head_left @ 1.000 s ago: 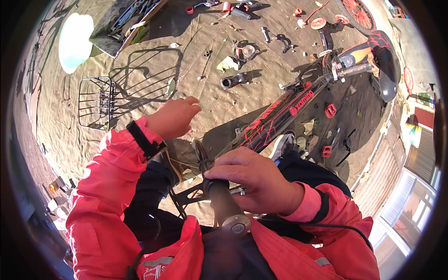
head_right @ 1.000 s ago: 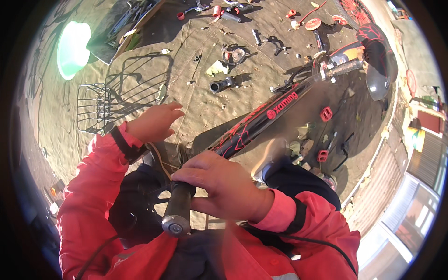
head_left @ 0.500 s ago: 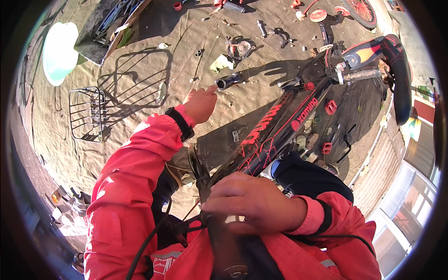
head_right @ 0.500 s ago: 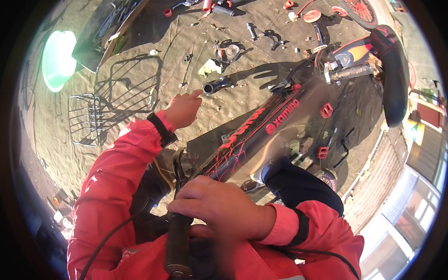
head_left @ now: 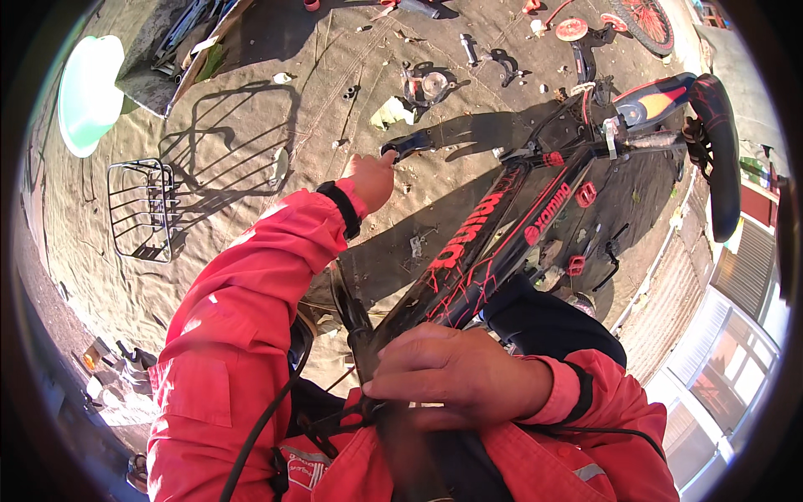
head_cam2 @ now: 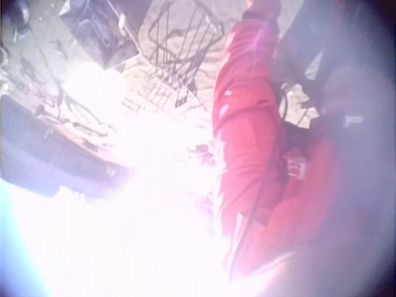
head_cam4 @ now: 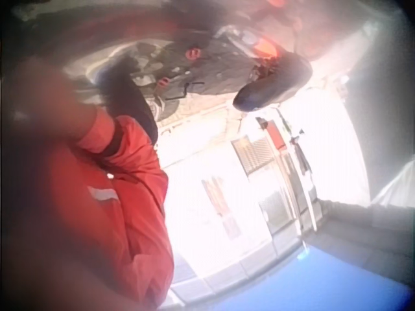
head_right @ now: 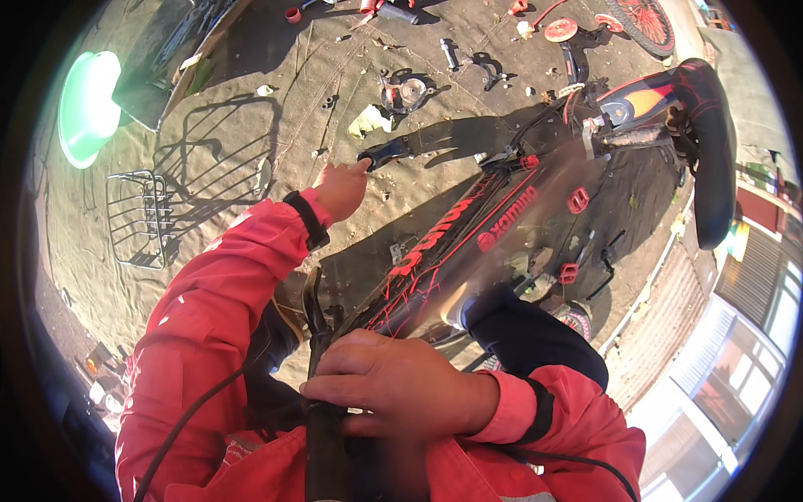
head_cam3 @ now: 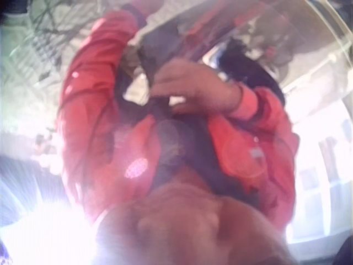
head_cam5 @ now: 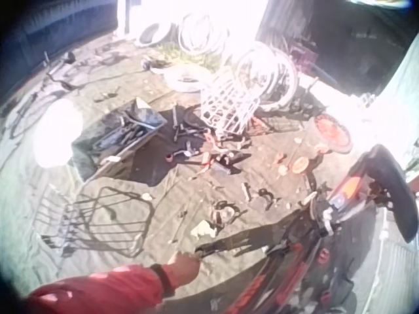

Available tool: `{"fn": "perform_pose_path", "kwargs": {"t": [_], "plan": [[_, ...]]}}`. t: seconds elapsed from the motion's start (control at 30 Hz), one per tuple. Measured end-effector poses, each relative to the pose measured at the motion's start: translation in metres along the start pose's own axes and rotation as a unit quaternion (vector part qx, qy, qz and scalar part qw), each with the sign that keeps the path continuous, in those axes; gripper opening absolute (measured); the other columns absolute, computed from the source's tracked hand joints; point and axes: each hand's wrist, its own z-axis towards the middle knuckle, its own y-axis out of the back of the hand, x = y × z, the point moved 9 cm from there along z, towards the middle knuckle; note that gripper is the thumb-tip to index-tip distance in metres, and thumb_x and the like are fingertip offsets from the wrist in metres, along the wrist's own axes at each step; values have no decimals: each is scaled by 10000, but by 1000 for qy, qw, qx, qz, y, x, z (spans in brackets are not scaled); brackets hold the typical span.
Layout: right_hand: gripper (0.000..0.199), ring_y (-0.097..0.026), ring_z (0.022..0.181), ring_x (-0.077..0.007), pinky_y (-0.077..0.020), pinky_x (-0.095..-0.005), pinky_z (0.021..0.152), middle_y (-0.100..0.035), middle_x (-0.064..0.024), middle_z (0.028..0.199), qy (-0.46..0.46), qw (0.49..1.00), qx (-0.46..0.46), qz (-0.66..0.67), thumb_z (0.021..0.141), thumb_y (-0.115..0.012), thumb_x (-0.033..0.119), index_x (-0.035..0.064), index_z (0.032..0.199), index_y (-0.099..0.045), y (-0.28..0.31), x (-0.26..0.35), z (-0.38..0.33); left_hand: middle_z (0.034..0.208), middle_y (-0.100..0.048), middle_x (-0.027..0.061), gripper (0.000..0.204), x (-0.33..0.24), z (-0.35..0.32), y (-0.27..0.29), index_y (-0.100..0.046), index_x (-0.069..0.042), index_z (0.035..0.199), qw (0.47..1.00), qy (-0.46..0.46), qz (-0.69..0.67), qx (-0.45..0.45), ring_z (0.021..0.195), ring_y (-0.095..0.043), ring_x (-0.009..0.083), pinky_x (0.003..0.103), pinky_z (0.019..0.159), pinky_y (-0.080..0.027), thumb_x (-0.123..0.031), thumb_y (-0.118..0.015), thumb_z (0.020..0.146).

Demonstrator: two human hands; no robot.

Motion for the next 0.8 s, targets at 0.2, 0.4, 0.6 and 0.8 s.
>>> {"fn": "perform_pose_path", "kwargs": {"t": [0.2,0.4,0.6,0.8], "plan": [[575,-645,1141,-352,-560,-432,923,-635,-122,1241,8,1000,4,27,779,-815,115,95,1333,-666,3,1,-3,1272,-639,139,254,9,9,-14,-683,12,1126,999,25,-39,-1,993,-681,346,511,753,-550,-75,-563,920],[553,-642,1147,-351,-559,-430,928,-630,-134,1245,1,1000,12,21,806,-802,149,88,1338,-662,3,2,-3,995,-677,167,165,13,4,-4,-628,-9,1054,991,32,-120,-42,917,-691,367,484,762,-571,-79,-554,925],[558,-647,1135,-340,-555,-436,934,-643,-102,1213,1,1000,-2,-5,768,-821,142,107,1308,-686,1,3,-3,966,-662,137,198,18,-19,35,-654,-42,1046,983,-9,-157,-100,940,-680,370,464,805,-546,-20,-649,850],[604,-657,1082,-317,-545,-409,896,-662,-79,1179,27,998,-46,-41,711,-832,81,125,1298,-695,2,7,-7,1033,-716,143,378,64,-58,77,-624,-26,1152,935,90,-341,-32,933,-701,302,387,822,-541,-137,-802,837]]}}
